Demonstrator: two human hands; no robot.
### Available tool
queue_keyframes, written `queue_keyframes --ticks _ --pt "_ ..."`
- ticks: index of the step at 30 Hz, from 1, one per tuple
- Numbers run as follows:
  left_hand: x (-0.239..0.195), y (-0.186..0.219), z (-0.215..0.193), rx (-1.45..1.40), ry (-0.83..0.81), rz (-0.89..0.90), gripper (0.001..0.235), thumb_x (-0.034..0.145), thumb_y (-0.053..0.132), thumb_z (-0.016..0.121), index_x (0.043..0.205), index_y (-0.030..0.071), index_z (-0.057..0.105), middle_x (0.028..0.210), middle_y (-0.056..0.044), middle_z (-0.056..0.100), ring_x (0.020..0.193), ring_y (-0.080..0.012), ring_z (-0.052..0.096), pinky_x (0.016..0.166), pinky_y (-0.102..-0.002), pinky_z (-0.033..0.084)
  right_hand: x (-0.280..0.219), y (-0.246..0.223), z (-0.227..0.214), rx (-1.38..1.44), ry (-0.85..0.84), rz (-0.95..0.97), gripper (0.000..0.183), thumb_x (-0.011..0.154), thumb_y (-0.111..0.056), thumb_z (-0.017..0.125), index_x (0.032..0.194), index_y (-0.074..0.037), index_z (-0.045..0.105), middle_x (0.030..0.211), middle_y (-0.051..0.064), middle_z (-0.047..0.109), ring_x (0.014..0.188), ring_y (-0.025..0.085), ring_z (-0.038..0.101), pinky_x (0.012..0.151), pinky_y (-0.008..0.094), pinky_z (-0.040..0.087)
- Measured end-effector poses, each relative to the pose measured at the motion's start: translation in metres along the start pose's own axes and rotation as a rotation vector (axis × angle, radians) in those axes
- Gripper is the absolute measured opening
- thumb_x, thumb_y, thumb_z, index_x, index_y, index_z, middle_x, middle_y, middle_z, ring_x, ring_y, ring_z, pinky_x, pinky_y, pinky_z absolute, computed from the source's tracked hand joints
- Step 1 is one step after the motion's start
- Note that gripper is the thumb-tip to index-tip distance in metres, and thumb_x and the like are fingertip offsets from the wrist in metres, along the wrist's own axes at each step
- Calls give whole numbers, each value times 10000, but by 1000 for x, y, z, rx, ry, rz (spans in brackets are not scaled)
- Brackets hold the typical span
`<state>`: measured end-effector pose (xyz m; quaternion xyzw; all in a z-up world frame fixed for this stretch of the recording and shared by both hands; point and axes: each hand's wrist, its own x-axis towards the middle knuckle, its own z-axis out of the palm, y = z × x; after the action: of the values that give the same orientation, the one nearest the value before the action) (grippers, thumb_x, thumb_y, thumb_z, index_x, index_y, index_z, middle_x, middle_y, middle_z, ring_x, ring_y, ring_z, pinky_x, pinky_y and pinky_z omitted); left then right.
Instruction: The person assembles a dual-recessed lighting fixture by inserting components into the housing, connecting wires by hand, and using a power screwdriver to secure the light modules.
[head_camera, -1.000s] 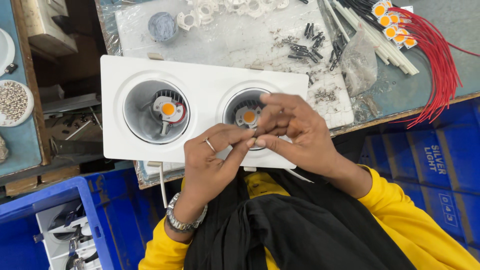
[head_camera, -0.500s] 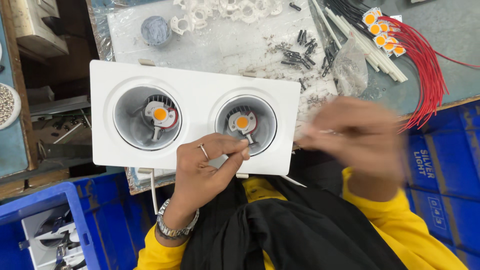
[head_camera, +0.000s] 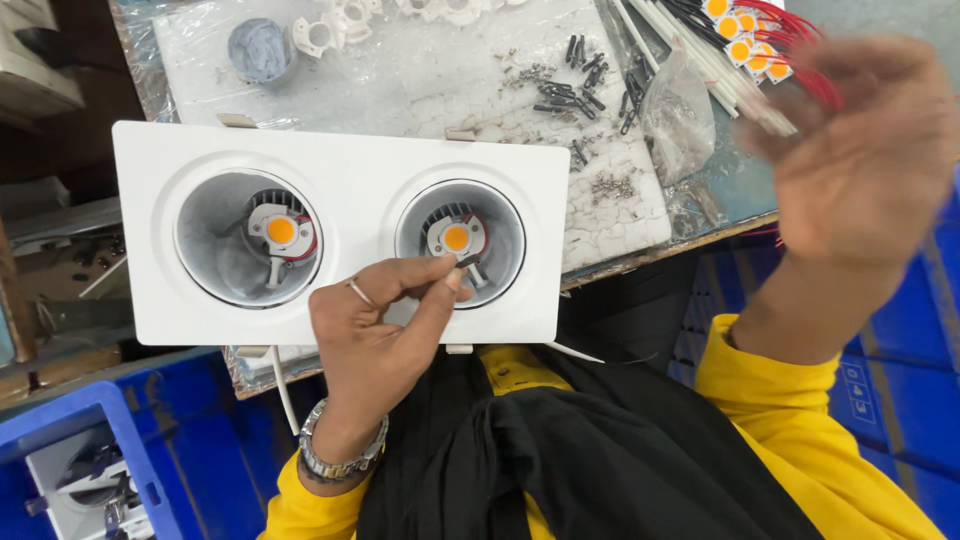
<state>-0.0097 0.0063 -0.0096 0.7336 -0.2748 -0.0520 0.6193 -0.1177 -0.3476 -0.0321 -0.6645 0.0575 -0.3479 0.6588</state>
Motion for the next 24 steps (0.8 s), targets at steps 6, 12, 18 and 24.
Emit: queue_keyframes --ticks 6,12,18,24 --pt "3 -1 4 -35 30 -23 132 913 -36 743 1042 -64 745 870 -97 779 767 -92 728 730 -208 567 -8 2 20 -291 132 -116 511 1103 -276 714 1496 -75 458 1548 157 349 1363 293 504 1063 444 554" --pt "3 0 4 16 44 -29 119 912 -31 776 1028 -54 755 884 -84 769 763 -63 671 714 -193 527 -26 31 20 -405 18 -103 533 1118 -85 749 1552 -25 446 1698 117 286 1423 212 474 1126 339 472" --pt "4 0 6 78 45 6 101 928 -14 793 1016 -48 755 877 -74 760 765 -45 655 699 -185 516 -37 52 40 -100 -67 108 258 1084 -19 706 1317 24 606 1214 86 683 1023 209 743 906 309 635" --pt "6 1 8 81 33 -22 115 913 -9 793 1012 -59 759 849 -77 759 722 -42 639 645 -185 494 7 68 62 -752 -330 -233 66 1038 -26 734 1104 -26 741 1063 92 689 925 215 716 798 298 589"
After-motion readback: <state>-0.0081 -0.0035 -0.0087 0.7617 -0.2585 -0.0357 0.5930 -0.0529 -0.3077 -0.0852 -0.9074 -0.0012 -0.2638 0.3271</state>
